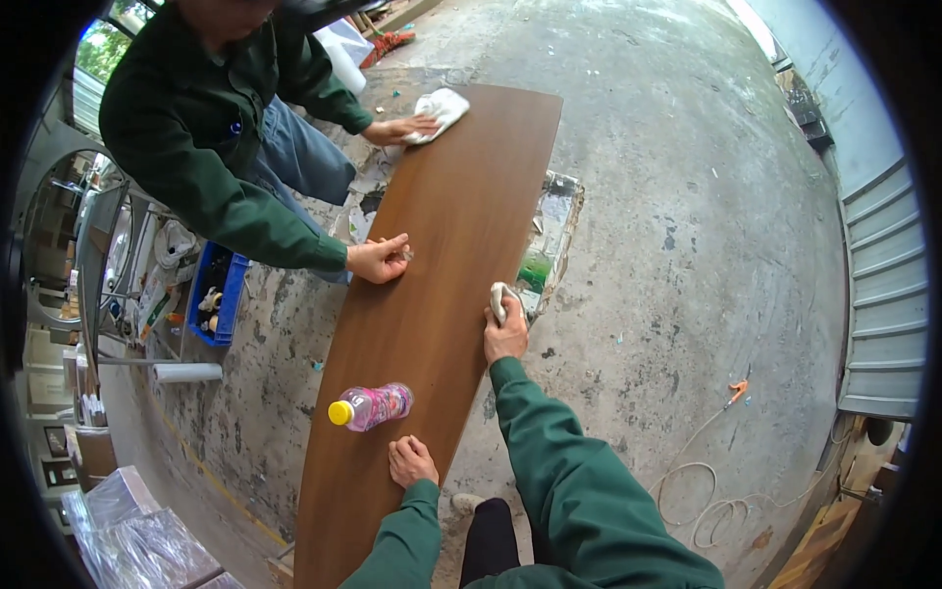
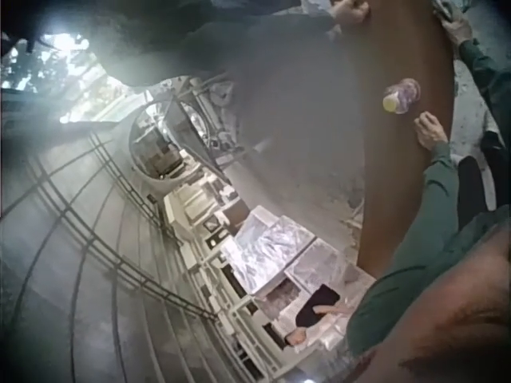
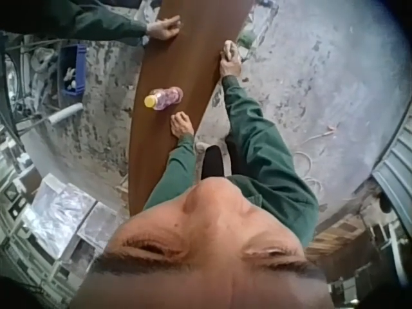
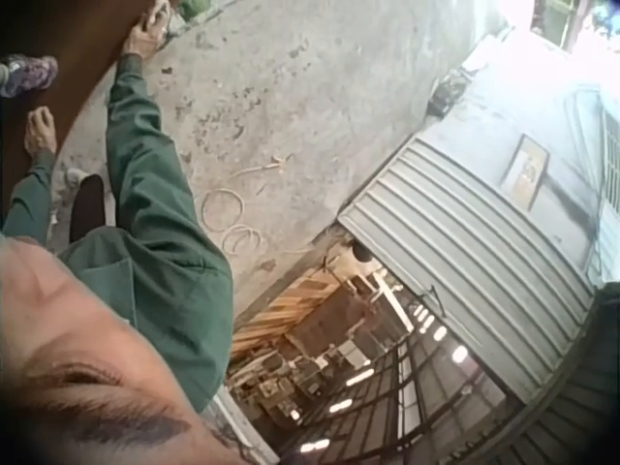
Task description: Cleaning and wiping a long wooden board with a cloth and cleaning liquid.
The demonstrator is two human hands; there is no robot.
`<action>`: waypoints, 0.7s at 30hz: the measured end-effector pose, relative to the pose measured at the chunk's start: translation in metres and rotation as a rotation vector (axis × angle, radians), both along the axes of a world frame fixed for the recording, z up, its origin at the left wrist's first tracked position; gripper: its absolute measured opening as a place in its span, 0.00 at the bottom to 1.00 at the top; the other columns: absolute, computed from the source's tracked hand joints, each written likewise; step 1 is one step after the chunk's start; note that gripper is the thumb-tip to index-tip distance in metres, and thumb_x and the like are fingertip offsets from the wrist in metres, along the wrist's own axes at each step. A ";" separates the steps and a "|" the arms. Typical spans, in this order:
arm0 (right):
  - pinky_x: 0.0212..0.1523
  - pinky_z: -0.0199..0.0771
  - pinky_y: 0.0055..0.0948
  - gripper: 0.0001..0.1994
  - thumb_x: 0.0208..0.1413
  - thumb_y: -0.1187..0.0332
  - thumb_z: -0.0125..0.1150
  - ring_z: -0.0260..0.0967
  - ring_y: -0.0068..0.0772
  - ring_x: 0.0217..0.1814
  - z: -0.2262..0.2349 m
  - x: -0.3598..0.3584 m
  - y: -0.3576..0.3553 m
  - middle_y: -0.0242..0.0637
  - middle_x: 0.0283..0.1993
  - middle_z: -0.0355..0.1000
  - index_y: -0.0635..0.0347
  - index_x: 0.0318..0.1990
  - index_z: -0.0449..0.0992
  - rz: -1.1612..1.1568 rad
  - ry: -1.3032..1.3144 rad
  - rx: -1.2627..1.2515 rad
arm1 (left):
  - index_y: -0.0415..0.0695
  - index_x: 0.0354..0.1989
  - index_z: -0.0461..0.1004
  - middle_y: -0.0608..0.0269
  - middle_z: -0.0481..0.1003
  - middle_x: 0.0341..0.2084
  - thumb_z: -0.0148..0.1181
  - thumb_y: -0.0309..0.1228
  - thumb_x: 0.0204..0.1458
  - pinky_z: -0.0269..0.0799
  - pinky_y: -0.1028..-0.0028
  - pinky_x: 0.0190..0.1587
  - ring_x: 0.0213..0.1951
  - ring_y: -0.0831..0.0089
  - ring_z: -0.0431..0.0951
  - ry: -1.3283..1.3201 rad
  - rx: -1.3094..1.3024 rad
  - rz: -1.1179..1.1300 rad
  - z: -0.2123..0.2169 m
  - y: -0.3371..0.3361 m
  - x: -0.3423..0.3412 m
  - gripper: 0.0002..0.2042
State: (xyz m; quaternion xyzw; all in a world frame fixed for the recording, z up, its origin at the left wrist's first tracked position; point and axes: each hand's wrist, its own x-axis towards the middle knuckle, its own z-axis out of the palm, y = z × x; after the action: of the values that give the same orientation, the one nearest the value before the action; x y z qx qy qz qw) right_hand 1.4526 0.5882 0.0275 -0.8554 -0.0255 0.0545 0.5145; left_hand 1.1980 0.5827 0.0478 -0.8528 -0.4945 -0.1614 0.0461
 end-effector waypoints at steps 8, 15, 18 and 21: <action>0.35 0.63 0.37 0.13 0.41 0.64 0.57 0.66 0.46 0.35 0.001 0.048 0.014 0.43 0.32 0.68 0.52 0.36 0.64 -0.009 0.053 -0.038 | 0.44 0.24 0.61 0.58 0.63 0.20 0.52 0.27 0.43 0.65 0.65 0.23 0.24 0.60 0.68 -0.023 -0.014 -0.019 -0.001 0.003 0.000 0.06; 0.37 0.62 0.39 0.12 0.45 0.64 0.51 0.64 0.48 0.38 0.008 0.062 0.024 0.45 0.33 0.67 0.53 0.38 0.61 0.024 0.030 -0.193 | 0.45 0.25 0.62 0.58 0.64 0.20 0.53 0.27 0.43 0.66 0.66 0.24 0.24 0.60 0.68 -0.023 0.126 -0.037 -0.005 0.004 -0.004 0.05; 0.36 0.63 0.40 0.11 0.47 0.64 0.50 0.63 0.48 0.38 0.008 0.054 0.020 0.43 0.36 0.66 0.52 0.38 0.62 0.036 -0.060 -0.253 | 0.45 0.25 0.62 0.58 0.64 0.22 0.53 0.28 0.43 0.66 0.66 0.23 0.25 0.61 0.69 0.004 0.007 -0.014 -0.005 0.004 -0.001 0.05; 0.33 0.63 0.42 0.08 0.44 0.70 0.49 0.63 0.50 0.37 -0.001 0.023 0.005 0.44 0.35 0.64 0.51 0.35 0.64 0.124 -0.180 -0.180 | 0.45 0.25 0.62 0.59 0.63 0.21 0.52 0.28 0.44 0.65 0.66 0.22 0.24 0.61 0.68 -0.012 0.017 -0.019 -0.007 0.003 0.000 0.05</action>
State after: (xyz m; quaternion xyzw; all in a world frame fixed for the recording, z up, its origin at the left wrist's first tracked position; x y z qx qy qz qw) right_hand 1.4759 0.5935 0.0265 -0.8963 -0.1191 0.0112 0.4270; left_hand 1.1979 0.5857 0.0411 -0.8561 -0.4853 -0.1710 0.0488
